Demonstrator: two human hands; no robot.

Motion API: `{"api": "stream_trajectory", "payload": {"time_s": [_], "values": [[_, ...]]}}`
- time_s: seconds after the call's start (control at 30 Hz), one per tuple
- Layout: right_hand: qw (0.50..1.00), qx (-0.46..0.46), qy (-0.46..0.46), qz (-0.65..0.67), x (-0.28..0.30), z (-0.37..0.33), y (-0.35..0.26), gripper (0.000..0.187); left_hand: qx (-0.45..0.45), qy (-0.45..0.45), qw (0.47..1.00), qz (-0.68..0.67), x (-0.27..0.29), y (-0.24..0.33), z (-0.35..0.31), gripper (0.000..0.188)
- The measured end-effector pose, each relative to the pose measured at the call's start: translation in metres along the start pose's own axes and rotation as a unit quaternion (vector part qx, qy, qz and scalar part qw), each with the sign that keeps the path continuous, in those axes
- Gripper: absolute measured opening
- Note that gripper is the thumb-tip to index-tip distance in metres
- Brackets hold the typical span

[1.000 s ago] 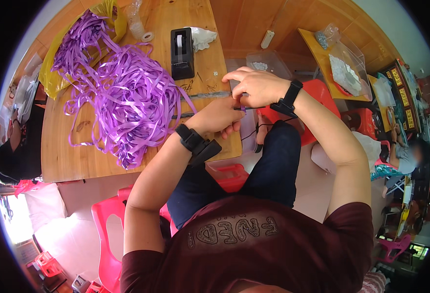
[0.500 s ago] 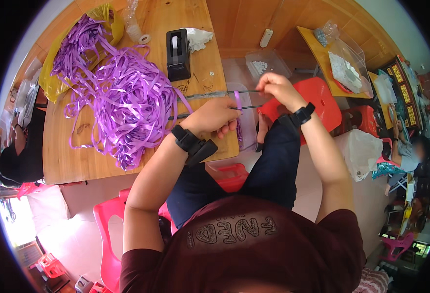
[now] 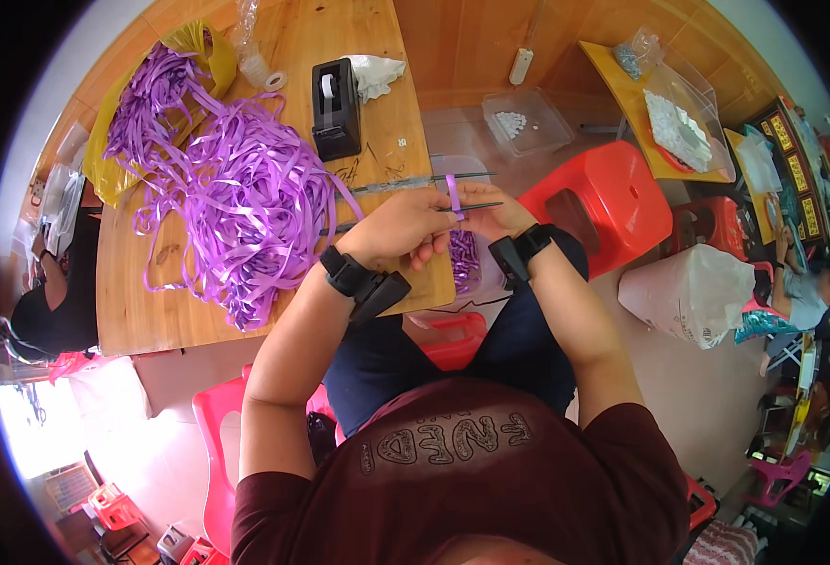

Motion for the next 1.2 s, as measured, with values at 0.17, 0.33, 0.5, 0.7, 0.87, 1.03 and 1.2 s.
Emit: {"api": "stream_trajectory", "payload": {"time_s": [0.17,0.33,0.5,0.7,0.87,1.03,1.2], "values": [[0.999,0.004,-0.025,0.024,-0.016,0.002,-0.006,0.03,0.001,0.007,1.0,-0.003,-0.001,0.003,-0.004,0.023],[0.998,-0.026,0.056,-0.004,-0.02,-0.004,-0.01,0.029,-0.001,0.001,1.0,-0.001,-0.002,0.003,-0.004,0.023],[0.998,0.015,0.018,0.049,-0.013,0.002,-0.002,0.027,-0.002,0.003,1.0,0.002,-0.001,0.003,-0.003,0.022],[0.973,0.03,-0.068,0.217,-0.02,0.008,0.002,0.053,-0.005,0.0,1.0,0.0,0.0,0.0,0.0,0.022],[0.996,-0.016,-0.002,0.09,-0.031,-0.011,-0.028,0.063,-0.005,-0.002,1.0,0.006,-0.001,0.002,-0.003,0.019],[0.962,-0.05,0.182,-0.195,-0.06,-0.031,-0.057,0.053,-0.011,-0.002,1.0,0.001,0.001,0.0,-0.003,0.02],[0.757,0.084,0.392,-0.516,-0.086,-0.027,-0.052,0.047,-0.016,0.012,1.0,0.013,-0.003,0.003,-0.004,0.019]]}}
Point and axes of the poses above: each hand's wrist, its own z-axis towards the middle knuckle, its own x-axis out of the back of the hand, y = z × x, the point moved 1 cm from there along z, towards the middle knuckle, and after that the axes turned 15 degrees about -z, right-handed, at the moved point
